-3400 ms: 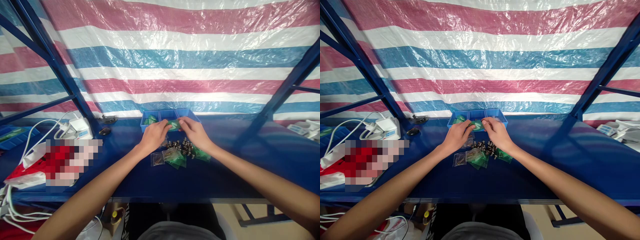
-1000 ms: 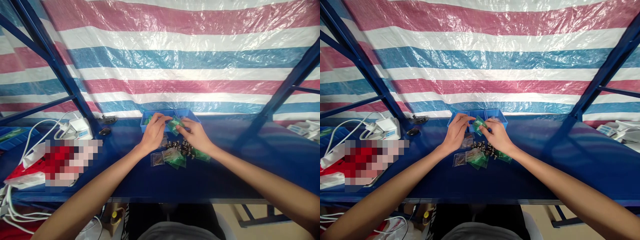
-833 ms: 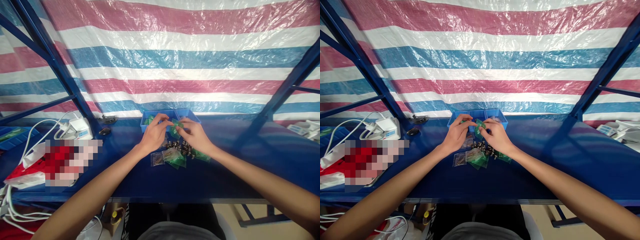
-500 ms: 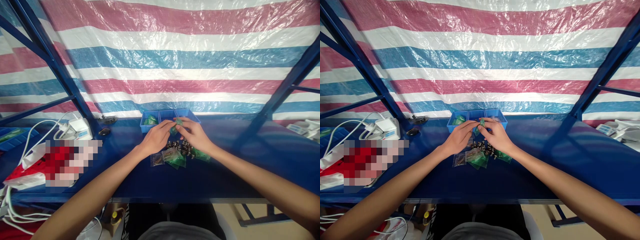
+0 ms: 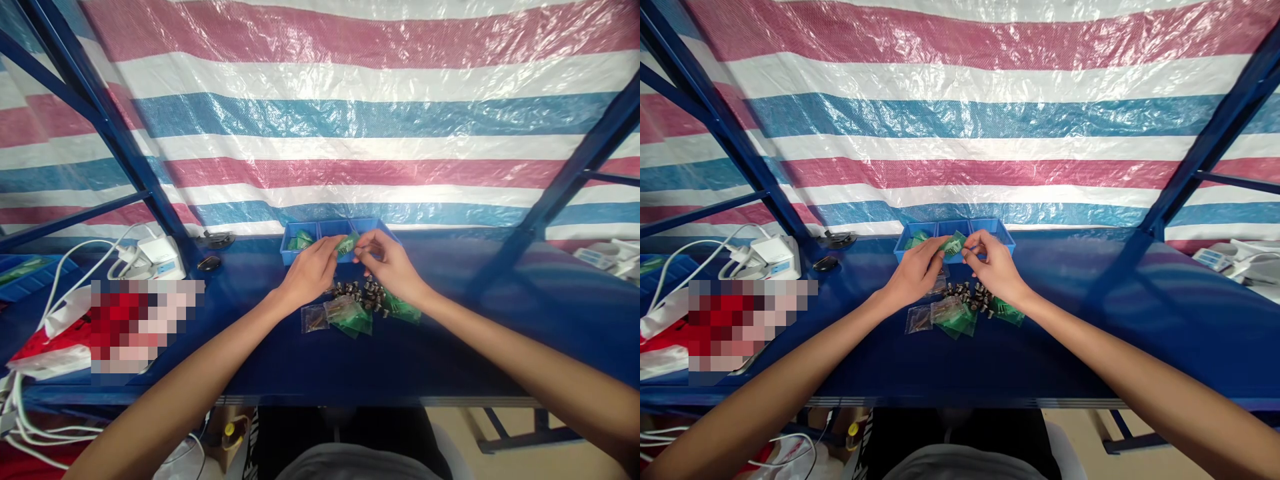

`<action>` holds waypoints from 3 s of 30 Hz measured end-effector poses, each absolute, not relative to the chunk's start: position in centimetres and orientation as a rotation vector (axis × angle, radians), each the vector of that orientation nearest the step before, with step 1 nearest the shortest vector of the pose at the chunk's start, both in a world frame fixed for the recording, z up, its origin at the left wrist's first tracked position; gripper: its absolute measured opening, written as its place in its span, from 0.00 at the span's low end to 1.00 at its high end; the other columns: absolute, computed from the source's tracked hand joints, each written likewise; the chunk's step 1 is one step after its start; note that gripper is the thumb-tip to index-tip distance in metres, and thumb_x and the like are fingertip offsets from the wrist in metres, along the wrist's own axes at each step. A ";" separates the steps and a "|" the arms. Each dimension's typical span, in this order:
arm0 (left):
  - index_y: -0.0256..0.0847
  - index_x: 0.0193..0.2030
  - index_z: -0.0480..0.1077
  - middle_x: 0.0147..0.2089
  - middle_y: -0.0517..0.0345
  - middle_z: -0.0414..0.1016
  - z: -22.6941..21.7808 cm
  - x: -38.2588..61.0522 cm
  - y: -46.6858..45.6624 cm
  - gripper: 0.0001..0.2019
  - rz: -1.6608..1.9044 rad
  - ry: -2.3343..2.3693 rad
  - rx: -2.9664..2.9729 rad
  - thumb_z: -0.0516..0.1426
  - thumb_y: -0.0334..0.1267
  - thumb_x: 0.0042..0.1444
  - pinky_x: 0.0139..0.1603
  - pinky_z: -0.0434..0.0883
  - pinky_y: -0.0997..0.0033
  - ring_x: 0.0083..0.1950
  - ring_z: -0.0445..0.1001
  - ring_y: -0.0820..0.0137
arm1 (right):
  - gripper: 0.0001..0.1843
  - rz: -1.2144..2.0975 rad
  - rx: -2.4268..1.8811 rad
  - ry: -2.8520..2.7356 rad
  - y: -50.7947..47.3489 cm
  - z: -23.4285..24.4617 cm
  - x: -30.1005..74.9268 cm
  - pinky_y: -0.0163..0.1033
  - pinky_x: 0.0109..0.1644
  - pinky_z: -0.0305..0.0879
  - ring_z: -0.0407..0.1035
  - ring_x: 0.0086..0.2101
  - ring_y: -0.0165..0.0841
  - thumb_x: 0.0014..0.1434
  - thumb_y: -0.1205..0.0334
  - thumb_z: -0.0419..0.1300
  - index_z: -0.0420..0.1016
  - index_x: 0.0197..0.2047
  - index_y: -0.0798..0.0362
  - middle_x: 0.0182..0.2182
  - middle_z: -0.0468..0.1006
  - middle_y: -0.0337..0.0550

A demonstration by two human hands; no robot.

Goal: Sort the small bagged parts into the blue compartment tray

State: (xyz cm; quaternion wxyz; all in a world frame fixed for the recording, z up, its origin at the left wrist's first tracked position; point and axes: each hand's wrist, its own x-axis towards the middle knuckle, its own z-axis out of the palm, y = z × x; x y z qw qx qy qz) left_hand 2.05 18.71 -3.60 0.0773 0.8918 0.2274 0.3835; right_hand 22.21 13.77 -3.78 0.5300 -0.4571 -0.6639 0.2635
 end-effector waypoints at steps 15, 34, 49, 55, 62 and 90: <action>0.48 0.68 0.60 0.58 0.48 0.65 -3.9 2.2 19.1 0.21 1.163 0.709 2.567 0.53 0.40 0.71 0.37 0.75 0.68 0.35 0.71 0.74 | 0.20 0.878 -1.111 -1.596 13.7 -3.4 22.4 0.39 0.31 0.70 0.77 0.33 0.37 0.62 0.43 0.64 0.72 0.35 0.52 0.32 0.81 0.46; 0.40 0.55 0.67 0.34 0.58 0.79 -3.0 1.8 19.5 0.14 1.051 0.915 2.482 0.50 0.46 0.73 0.26 0.62 0.70 0.23 0.70 0.72 | 0.22 0.903 -1.047 -1.551 13.8 -3.1 22.3 0.34 0.27 0.72 0.76 0.44 0.40 0.67 0.42 0.58 0.77 0.50 0.52 0.54 0.76 0.52; 0.44 0.58 0.78 0.44 0.50 0.67 -4.3 -0.9 23.9 0.21 1.308 1.245 2.781 0.50 0.28 0.66 0.48 0.70 0.58 0.46 0.69 0.61 | 0.20 0.799 -1.217 -1.630 14.3 -3.9 22.8 0.37 0.30 0.74 0.76 0.40 0.38 0.67 0.46 0.59 0.75 0.51 0.54 0.44 0.76 0.50; 0.43 0.60 0.74 0.49 0.50 0.74 -4.4 -0.5 23.3 0.19 1.203 1.228 2.735 0.49 0.32 0.68 0.53 0.69 0.56 0.51 0.72 0.59 | 0.18 0.801 -1.193 -1.674 14.4 -4.2 22.7 0.38 0.29 0.74 0.76 0.41 0.39 0.67 0.48 0.58 0.74 0.51 0.53 0.44 0.75 0.49; 0.42 0.49 0.76 0.48 0.53 0.80 -3.8 0.1 22.5 0.13 1.018 1.160 2.765 0.49 0.36 0.69 0.53 0.68 0.58 0.50 0.77 0.60 | 0.16 0.776 -1.208 -1.714 14.5 -4.2 22.6 0.39 0.29 0.74 0.76 0.40 0.40 0.67 0.49 0.57 0.74 0.50 0.52 0.40 0.76 0.48; 0.39 0.65 0.65 0.61 0.38 0.73 -4.3 -0.8 22.9 0.26 0.733 1.450 2.821 0.40 0.52 0.73 0.65 0.56 0.31 0.63 0.68 0.44 | 0.15 0.716 -1.242 -1.784 14.1 -4.1 22.4 0.46 0.32 0.75 0.76 0.39 0.43 0.68 0.49 0.56 0.77 0.45 0.50 0.38 0.79 0.49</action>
